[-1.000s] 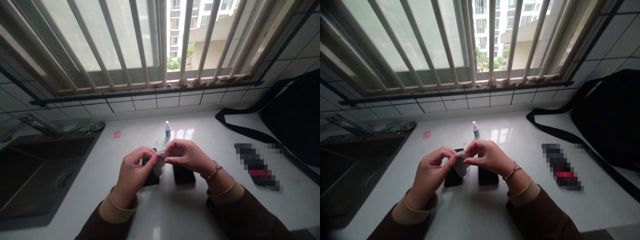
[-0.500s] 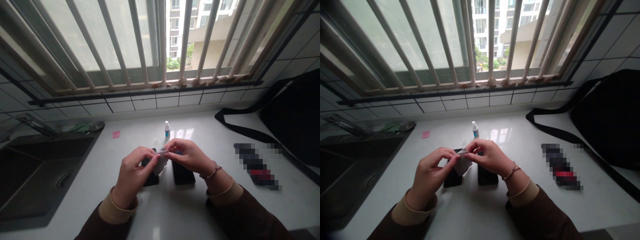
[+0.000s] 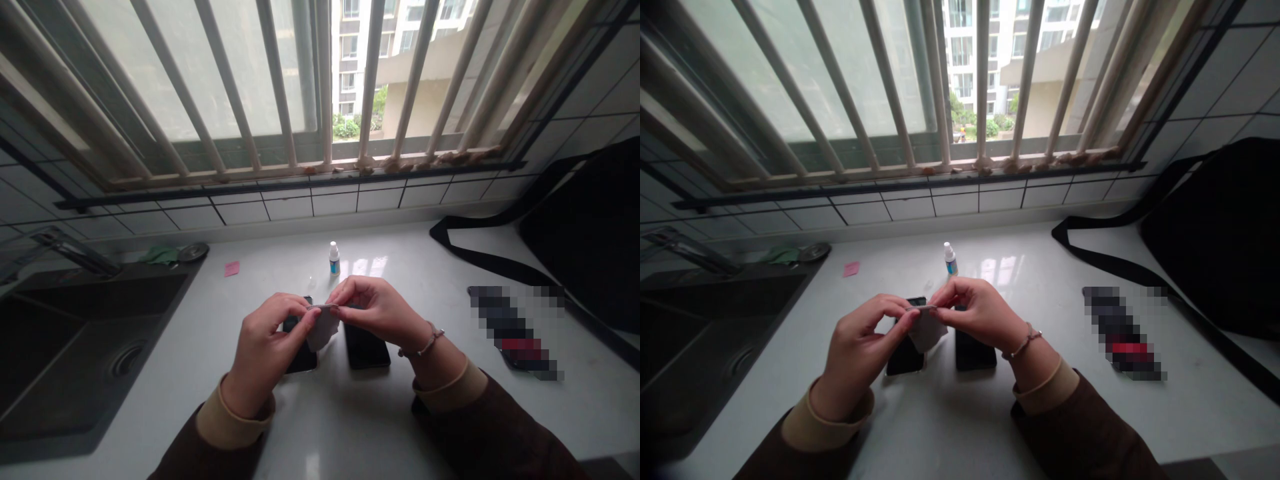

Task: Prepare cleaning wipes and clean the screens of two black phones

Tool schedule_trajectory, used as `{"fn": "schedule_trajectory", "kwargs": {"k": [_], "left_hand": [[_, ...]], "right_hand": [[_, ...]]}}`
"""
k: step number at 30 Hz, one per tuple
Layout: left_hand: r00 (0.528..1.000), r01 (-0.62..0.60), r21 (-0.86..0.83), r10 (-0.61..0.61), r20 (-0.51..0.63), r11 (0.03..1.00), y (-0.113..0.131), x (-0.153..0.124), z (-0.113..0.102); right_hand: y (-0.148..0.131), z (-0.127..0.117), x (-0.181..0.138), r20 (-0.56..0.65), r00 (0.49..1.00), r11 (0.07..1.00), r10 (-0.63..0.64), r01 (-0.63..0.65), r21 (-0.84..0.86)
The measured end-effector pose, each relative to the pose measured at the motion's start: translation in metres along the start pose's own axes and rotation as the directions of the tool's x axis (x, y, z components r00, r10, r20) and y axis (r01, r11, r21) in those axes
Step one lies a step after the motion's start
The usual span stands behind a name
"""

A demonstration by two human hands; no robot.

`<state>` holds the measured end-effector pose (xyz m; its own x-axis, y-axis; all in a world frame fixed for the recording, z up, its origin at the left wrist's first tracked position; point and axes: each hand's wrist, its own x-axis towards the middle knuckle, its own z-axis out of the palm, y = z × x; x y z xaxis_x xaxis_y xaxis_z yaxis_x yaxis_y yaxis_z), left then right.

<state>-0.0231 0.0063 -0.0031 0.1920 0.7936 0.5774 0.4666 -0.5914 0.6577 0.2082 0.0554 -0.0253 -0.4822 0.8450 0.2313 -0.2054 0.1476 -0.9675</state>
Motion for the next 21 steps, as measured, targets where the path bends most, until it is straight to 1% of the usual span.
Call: {"fn": "schedule_trajectory", "kwargs": {"k": [4,10,15,21], "left_hand": [[1.0,-0.013,0.006,0.013,0.001,1.0,0.0006,0.0002,-0.0002],[1.0,-0.024,0.012,0.024,-0.008,1.0,-0.0003,-0.0014,-0.0003],[1.0,-0.025,0.008,0.025,0.002,1.0,0.001,-0.0019,-0.0005],[1.0,-0.029,0.009,0.029,0.003,1.0,0.0029,-0.0014,-0.0006]], "right_hand": [[0.0001,-0.0004,-0.0001,-0.008,1.0,1.0,-0.016,0.016,0.01],[0.0031,-0.0015,0.0003,0.006,1.0,0.999,0.02,-0.021,0.036],[0.0061,-0.001,0.001,0.007,0.999,0.995,0.035,-0.035,0.095],[0.0033,0.0023,0.0012,-0.009,0.995,0.979,0.096,-0.093,0.182]]}}
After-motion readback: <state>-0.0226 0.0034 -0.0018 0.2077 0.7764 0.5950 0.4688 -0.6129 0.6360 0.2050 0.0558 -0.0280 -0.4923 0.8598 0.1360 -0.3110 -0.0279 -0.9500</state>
